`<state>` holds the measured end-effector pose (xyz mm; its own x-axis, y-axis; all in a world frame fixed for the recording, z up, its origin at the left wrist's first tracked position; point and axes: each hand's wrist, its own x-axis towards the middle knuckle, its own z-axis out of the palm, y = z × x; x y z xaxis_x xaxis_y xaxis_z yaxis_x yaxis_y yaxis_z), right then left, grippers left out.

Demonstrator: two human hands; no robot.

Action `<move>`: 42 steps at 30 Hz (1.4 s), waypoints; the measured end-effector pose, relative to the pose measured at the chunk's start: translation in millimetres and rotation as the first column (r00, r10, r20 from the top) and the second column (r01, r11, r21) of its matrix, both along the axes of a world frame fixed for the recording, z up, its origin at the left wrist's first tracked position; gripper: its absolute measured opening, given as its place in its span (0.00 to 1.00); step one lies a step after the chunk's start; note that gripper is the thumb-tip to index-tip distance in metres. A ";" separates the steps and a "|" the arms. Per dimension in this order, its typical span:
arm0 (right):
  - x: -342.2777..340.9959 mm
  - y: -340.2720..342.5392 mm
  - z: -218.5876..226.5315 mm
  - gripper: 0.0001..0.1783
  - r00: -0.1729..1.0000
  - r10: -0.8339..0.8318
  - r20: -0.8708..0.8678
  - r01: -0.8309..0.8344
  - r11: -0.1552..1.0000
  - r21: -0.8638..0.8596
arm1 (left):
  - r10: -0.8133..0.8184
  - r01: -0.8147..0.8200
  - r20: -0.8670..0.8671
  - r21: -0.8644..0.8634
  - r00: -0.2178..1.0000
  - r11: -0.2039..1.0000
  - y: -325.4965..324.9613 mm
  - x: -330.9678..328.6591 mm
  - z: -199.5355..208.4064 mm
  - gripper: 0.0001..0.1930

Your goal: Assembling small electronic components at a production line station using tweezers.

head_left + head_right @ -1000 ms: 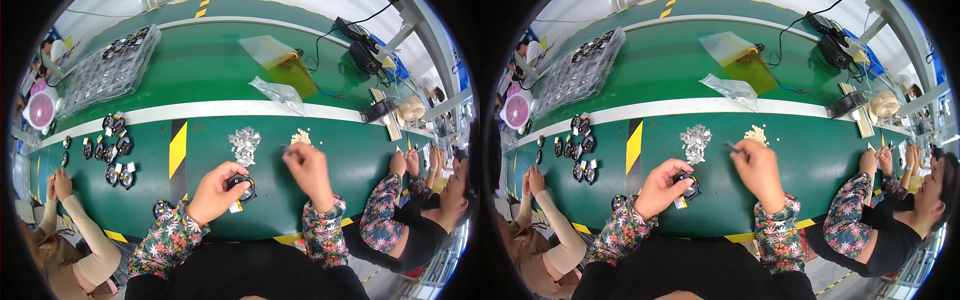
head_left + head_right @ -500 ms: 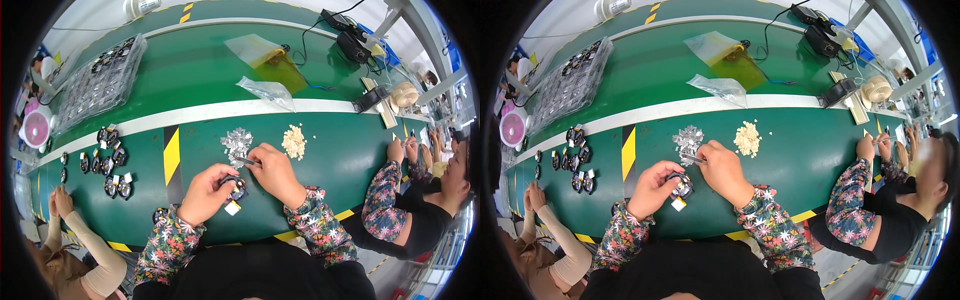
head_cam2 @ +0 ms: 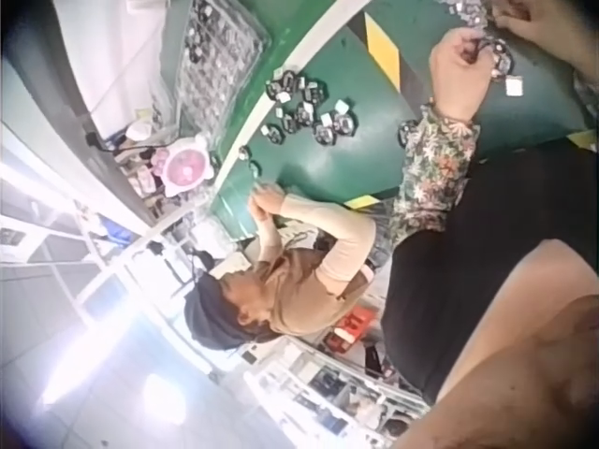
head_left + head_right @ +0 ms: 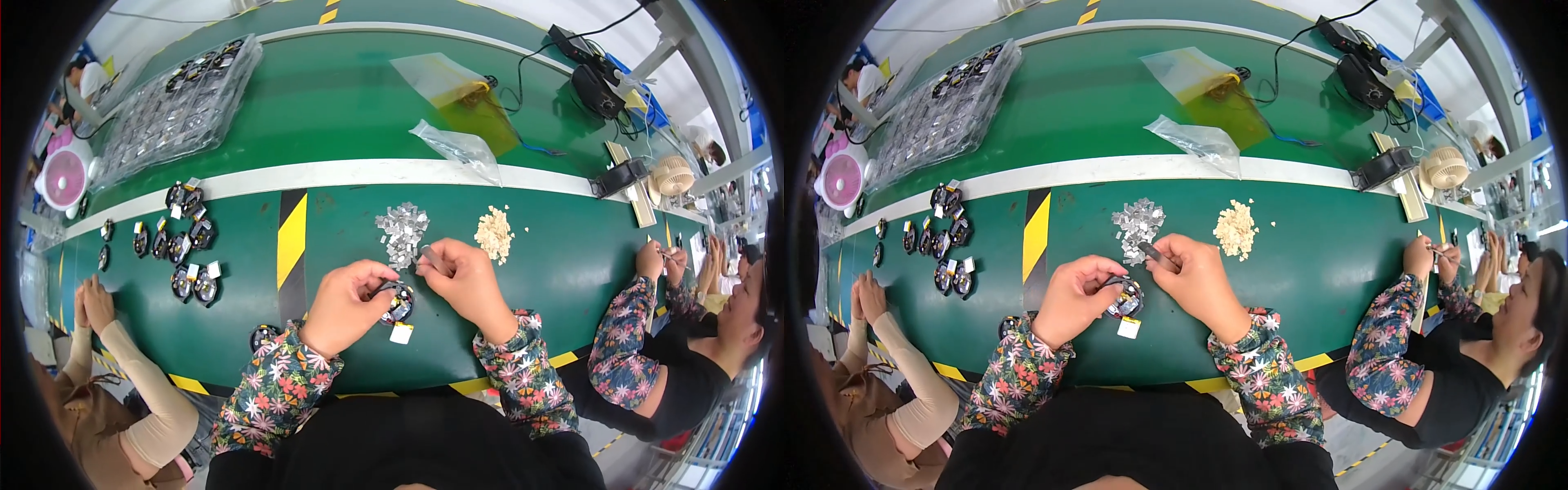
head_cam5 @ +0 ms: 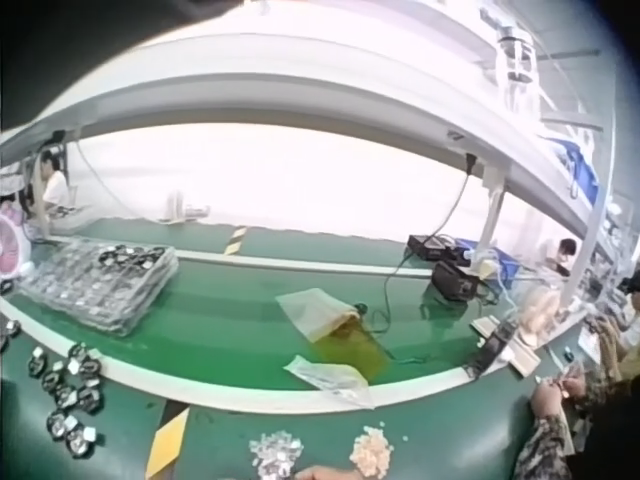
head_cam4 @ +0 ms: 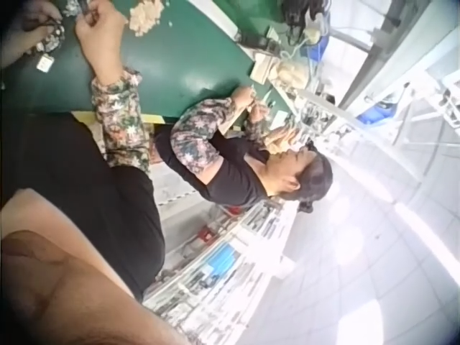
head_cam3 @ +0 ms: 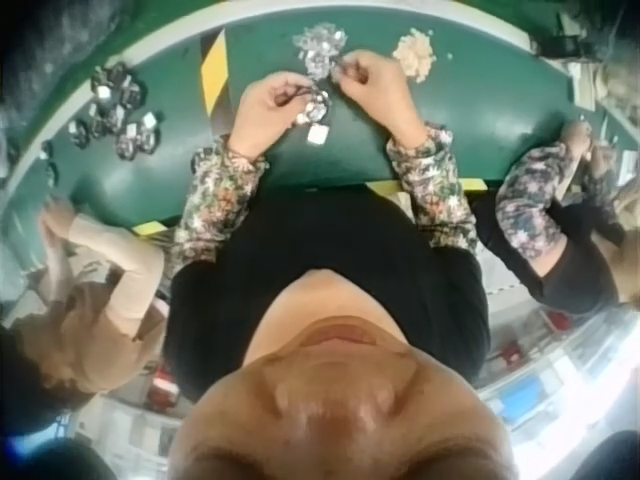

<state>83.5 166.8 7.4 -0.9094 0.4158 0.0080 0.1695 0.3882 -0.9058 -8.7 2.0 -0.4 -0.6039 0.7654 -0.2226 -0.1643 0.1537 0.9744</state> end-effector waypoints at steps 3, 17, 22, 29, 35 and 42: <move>3.2 -5.2 0.2 0.03 1.000 0.000 0.029 0.004 0.993 -0.115 | 0.005 -0.005 0.014 -0.004 1.000 1.000 0.4 1.8 2.4 0.07; 6.0 -25.5 0.7 0.04 0.987 0.031 -0.158 -0.037 0.999 -0.031 | 0.061 -0.060 -0.049 0.021 0.997 0.998 2.1 6.6 4.1 0.06; 4.5 -29.6 2.0 0.04 0.982 0.039 -0.187 -0.033 0.999 0.034 | 0.076 -0.076 -0.074 0.012 0.994 0.997 2.3 7.0 1.0 0.07; 2.8 -33.8 4.6 0.05 0.966 0.080 -0.247 -0.037 0.983 0.177 | 0.078 -0.078 -0.172 0.007 0.982 0.997 1.5 7.3 3.3 0.07; 3.3 -36.0 1.9 0.06 0.952 0.095 -0.293 -0.021 0.969 0.247 | 0.079 -0.081 -0.206 -0.002 0.975 0.997 2.2 8.6 8.5 0.06; 3.9 -35.6 2.4 0.10 0.927 0.201 -0.317 -0.020 0.870 0.493 | 0.131 -0.113 -0.293 0.078 0.947 0.991 1.9 12.8 -1.9 0.08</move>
<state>87.4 131.2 9.8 -0.8485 0.1750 0.4994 -0.1901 0.7799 -0.5963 4.1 3.8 -2.3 -0.7251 0.6882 0.0249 0.1202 0.0910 0.9886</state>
